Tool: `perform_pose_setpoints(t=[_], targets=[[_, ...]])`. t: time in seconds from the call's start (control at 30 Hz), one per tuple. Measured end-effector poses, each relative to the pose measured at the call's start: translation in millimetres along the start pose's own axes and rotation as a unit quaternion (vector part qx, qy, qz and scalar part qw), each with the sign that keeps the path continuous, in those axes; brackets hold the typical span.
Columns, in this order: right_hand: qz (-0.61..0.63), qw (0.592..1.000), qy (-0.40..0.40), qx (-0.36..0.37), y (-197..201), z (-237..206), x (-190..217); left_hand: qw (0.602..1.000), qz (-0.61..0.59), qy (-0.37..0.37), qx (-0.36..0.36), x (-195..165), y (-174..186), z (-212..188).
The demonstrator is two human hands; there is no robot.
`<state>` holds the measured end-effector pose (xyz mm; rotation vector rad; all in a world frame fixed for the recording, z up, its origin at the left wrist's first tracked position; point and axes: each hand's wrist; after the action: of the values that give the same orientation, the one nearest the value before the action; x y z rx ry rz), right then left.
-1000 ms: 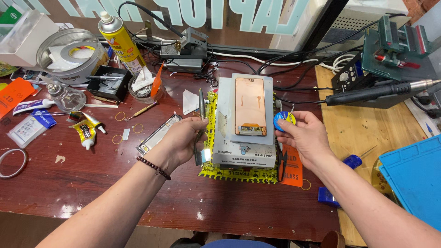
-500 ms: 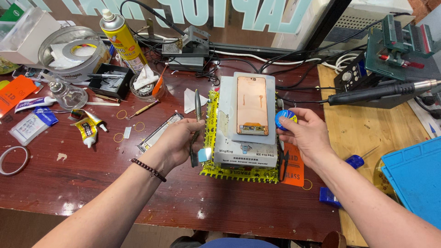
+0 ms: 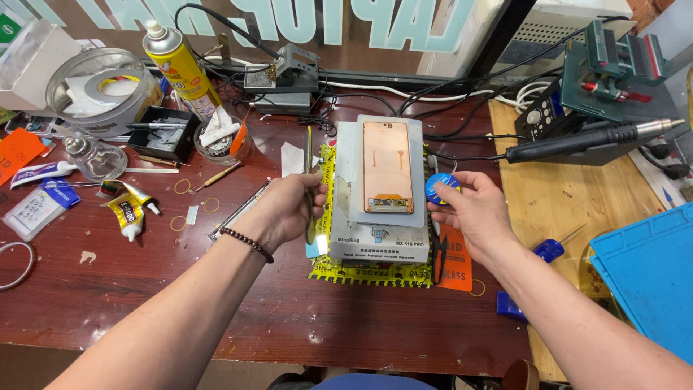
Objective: The person holds a small round tin of paste in one hand and a brush-like applicator in the other, repeatedly applying paste along the edges of a phone back housing resting on a heating separation platform. They work the applicator around the housing's perimeter throughout the clip.
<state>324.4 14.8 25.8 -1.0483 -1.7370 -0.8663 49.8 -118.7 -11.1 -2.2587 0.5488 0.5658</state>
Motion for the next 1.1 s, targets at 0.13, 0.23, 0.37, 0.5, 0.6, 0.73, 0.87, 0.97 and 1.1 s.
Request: perform_pose_setpoints(t=[0.13, 0.23, 0.37, 0.5, 0.6, 0.73, 0.87, 0.97, 1.1], targets=[[0.003, 1.0, 0.004, 0.007, 2.7, -0.5, -1.1, 1.0, 0.005, 0.013, 0.0, -4.0, 6.0, 13.8], [0.005, 1.0, 0.0, 0.008, 5.5, -0.6, -2.3, 0.999, -0.015, 0.029, 0.013, -5.2, 8.2, 13.9], [0.008, 1.0, -0.003, 0.013, 8.9, -0.5, -3.6, 0.998, 0.03, 0.034, 0.033, -10.0, 3.8, 6.4], [0.011, 1.0, -0.017, 0.019, 12.9, -1.4, -3.7, 0.996, 0.08, 0.039, 0.009, -14.1, -0.8, -2.1], [0.008, 0.999, -0.024, 0.025, 17.2, -5.2, -4.4, 0.997, 0.066, 0.034, 0.023, -11.5, -2.8, 0.2], [0.005, 0.999, -0.034, 0.032, 21.3, -9.2, -7.0, 0.994, 0.044, 0.029, 0.097, -7.1, -0.6, 10.6], [0.006, 0.999, -0.039, 0.026, 28.3, -11.7, -10.4, 0.988, 0.005, 0.049, 0.147, -11.2, 3.3, 12.7], [0.011, 0.999, -0.039, 0.025, 31.3, -11.6, -13.1, 0.991, -0.001, 0.07, 0.116, -12.9, -1.5, 11.7], [0.021, 0.999, -0.04, 0.024, 32.6, -11.0, -16.6, 0.996, 0.004, 0.064, 0.059, -8.4, -5.2, 12.4]])
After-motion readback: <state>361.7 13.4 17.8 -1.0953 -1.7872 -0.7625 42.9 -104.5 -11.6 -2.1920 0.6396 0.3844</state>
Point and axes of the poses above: each hand's wrist, its own z-axis towards the middle knuckle, its own y-axis out of the back of the hand, x = y × z, and after that the axes turned 5 degrees about -z, right-handed
